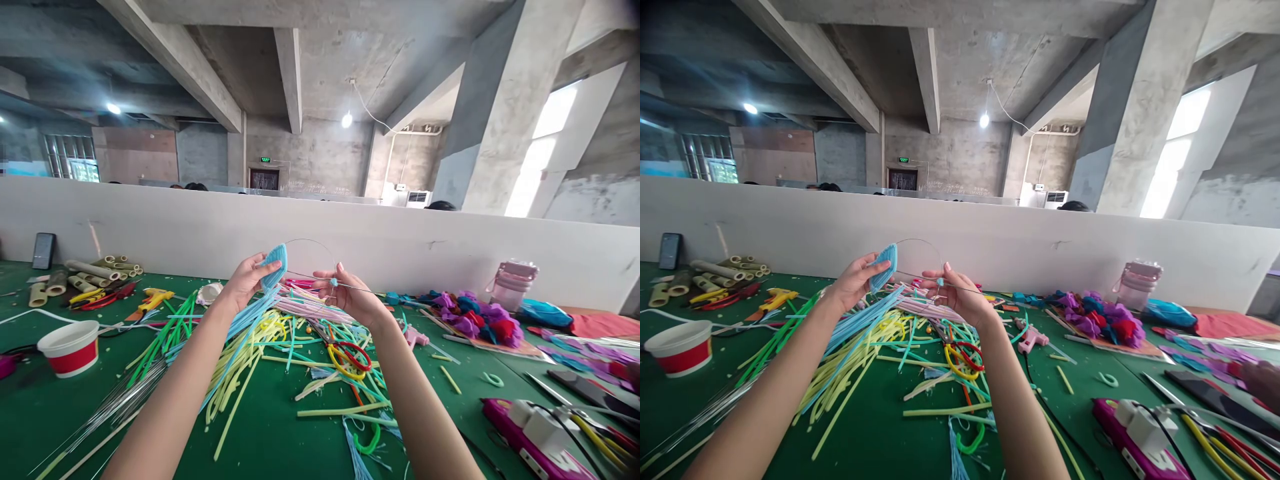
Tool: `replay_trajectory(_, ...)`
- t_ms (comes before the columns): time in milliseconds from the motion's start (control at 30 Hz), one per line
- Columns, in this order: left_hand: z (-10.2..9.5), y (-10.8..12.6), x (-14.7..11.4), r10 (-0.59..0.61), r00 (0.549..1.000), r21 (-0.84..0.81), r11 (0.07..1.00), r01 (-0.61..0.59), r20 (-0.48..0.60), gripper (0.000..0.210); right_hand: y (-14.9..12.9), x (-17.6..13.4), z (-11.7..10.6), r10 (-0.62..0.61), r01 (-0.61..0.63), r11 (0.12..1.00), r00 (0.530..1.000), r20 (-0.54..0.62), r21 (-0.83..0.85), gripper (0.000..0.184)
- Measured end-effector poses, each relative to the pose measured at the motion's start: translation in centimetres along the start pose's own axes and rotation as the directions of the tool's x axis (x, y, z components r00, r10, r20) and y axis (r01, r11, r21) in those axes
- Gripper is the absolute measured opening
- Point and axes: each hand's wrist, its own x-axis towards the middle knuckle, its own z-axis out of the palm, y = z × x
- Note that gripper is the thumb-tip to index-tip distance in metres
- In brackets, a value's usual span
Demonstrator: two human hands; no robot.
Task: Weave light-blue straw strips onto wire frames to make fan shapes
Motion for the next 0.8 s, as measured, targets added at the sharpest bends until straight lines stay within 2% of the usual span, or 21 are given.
replay_trajectory(100,0.1,-0.1,0.3,-0.015,0.997,-0.029,0.999,0.013,-0.072,0.050,0.0,-0.3,0.6,0.023,-0.007,0.995,0.986,0.165,-0.098,0.049)
replay_trajectory(167,0.1,-0.2,0.4,0.005,0.991,-0.041,0.999,-0.011,-0.132,0.053,0.0,-0.4,1.3,0.045,-0.004,0.985,0.972,0.230,-0.174,0.051)
replay_trajectory(267,0.2,-0.3,0.5,0.055,0.984,0.001,0.998,-0.055,-0.170,0.056,-0.2,-0.4,2.7,0.111,-0.030,0.955,0.958,0.263,-0.295,0.053)
replay_trajectory(367,0.2,-0.3,0.5,0.070,0.983,0.081,0.995,-0.057,-0.169,0.060,-0.4,-0.4,3.9,0.135,-0.031,0.913,0.964,0.231,-0.406,0.054)
replay_trajectory(433,0.1,-0.1,0.3,0.071,0.989,0.145,0.988,-0.052,-0.127,0.062,-0.5,-0.4,4.4,0.129,-0.033,0.902,0.972,0.196,-0.430,0.054)
replay_trajectory(533,0.1,0.2,-0.3,-0.002,0.999,0.278,0.960,-0.010,0.042,0.060,-0.6,-0.4,4.3,0.101,-0.050,0.923,0.988,0.116,-0.383,0.052)
replay_trajectory(600,0.5,0.3,-0.7,-0.075,0.987,0.350,0.937,0.021,0.142,0.057,-0.5,-0.3,4.0,0.069,-0.054,0.936,0.997,0.031,-0.347,0.048)
replay_trajectory(733,1.6,-0.2,-1.1,-0.129,0.958,0.313,0.949,0.044,0.258,0.056,-0.1,0.3,3.6,0.037,-0.070,0.922,0.995,-0.093,-0.382,0.041)
replay_trajectory(800,1.9,-0.4,-1.1,-0.143,0.949,0.289,0.956,0.058,0.282,0.054,0.0,0.5,3.5,0.017,-0.078,0.913,0.988,-0.154,-0.401,0.034)
